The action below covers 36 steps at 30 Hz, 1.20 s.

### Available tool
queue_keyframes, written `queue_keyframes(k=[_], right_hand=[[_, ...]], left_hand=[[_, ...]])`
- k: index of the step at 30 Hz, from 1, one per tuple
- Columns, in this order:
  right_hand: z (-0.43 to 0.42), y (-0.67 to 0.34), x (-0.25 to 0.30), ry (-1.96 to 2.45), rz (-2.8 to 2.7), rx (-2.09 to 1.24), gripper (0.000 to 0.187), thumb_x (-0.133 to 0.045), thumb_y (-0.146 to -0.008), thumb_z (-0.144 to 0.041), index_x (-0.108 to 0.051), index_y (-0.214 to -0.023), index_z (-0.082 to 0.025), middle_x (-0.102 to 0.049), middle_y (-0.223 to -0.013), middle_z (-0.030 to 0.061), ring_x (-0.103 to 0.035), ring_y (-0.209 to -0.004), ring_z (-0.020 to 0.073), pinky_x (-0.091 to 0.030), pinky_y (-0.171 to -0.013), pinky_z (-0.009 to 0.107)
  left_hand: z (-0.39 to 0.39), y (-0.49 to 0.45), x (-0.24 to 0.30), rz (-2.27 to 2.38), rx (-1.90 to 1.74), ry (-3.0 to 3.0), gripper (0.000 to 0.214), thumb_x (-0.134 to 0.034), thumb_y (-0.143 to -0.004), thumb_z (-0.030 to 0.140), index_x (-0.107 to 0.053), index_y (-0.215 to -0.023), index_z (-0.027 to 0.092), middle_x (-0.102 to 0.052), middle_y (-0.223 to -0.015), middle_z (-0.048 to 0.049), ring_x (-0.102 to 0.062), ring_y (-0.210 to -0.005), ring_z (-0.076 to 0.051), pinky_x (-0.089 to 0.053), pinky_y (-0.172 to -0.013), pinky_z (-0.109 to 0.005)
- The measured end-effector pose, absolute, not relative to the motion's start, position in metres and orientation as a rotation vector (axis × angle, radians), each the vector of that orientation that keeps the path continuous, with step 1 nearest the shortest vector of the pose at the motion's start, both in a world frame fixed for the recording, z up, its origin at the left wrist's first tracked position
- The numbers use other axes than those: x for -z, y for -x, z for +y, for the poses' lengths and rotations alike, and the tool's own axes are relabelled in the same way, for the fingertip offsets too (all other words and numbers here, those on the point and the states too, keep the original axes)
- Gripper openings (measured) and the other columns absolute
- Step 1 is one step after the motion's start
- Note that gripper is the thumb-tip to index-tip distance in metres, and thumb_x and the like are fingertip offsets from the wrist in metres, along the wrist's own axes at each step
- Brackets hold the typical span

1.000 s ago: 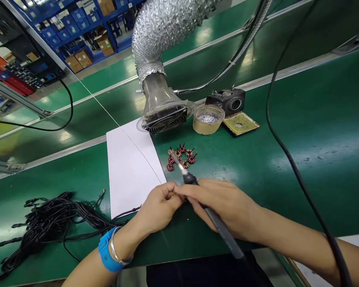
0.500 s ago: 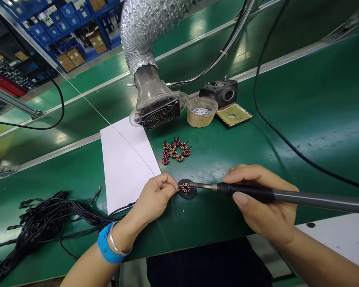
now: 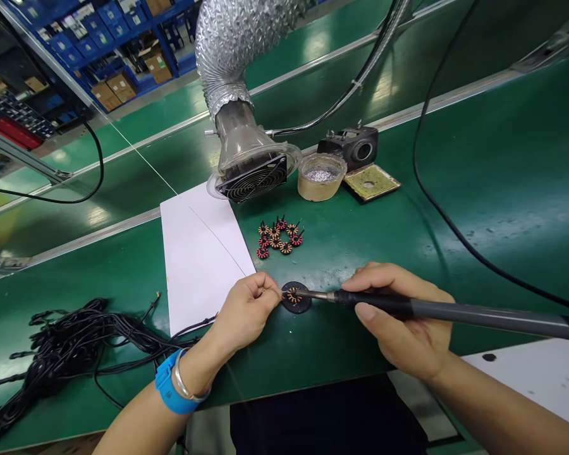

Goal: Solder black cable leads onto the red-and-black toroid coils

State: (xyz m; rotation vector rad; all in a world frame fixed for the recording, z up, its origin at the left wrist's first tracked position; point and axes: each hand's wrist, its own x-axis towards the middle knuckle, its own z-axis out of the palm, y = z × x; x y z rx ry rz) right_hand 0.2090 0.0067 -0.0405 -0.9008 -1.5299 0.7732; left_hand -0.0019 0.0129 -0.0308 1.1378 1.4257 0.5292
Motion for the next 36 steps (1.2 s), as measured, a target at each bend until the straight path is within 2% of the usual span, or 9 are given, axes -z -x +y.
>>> queue_keyframes(k=[19,26,31,36], right_hand=[[0.008,-0.207,0.038,0.878,-1.62,-0.668,0.016,-0.055,-0.077,-0.013,-0.061,-0.09,-0.02,-0.059,-0.065,0.0012,-0.059,-0.057,0.0167,-0.04,-0.046,0.028],[0.005,-0.203,0.036,0.771,-1.636,-0.647,0.021,-0.054,-0.076,-0.012,-0.062,-0.093,-0.018,-0.058,-0.064,0.0013,-0.051,-0.049,0.0132,-0.041,-0.045,0.029],[0.004,-0.199,0.035,0.704,-1.639,-0.639,0.026,-0.054,-0.073,-0.009,-0.063,-0.096,-0.016,-0.053,-0.059,0.0001,-0.045,-0.046,0.0114,-0.036,-0.042,0.028],[0.003,-0.199,0.035,0.672,-1.64,-0.608,0.028,-0.053,-0.071,-0.008,-0.064,-0.097,-0.015,-0.054,-0.06,0.001,-0.046,-0.048,0.012,-0.036,-0.042,0.028]], left_hand=[[0.014,0.0,0.029,1.434,-0.503,-1.184,0.013,-0.049,-0.081,0.026,-0.05,-0.071,0.018,-0.032,-0.053,0.0089,-0.023,-0.047,-0.007,-0.017,-0.045,-0.023],[0.013,0.0,0.029,1.43,-0.503,-1.205,0.015,-0.05,-0.082,0.027,-0.05,-0.07,0.018,-0.032,-0.054,0.0087,-0.024,-0.048,-0.008,-0.018,-0.046,-0.024],[0.012,0.001,0.028,1.435,-0.496,-1.215,0.015,-0.05,-0.082,0.027,-0.049,-0.07,0.018,-0.033,-0.054,0.0088,-0.025,-0.049,-0.008,-0.019,-0.047,-0.023],[0.014,0.001,0.029,1.431,-0.493,-1.209,0.014,-0.05,-0.082,0.026,-0.05,-0.07,0.018,-0.035,-0.055,0.0084,-0.027,-0.049,-0.008,-0.02,-0.047,-0.023]])
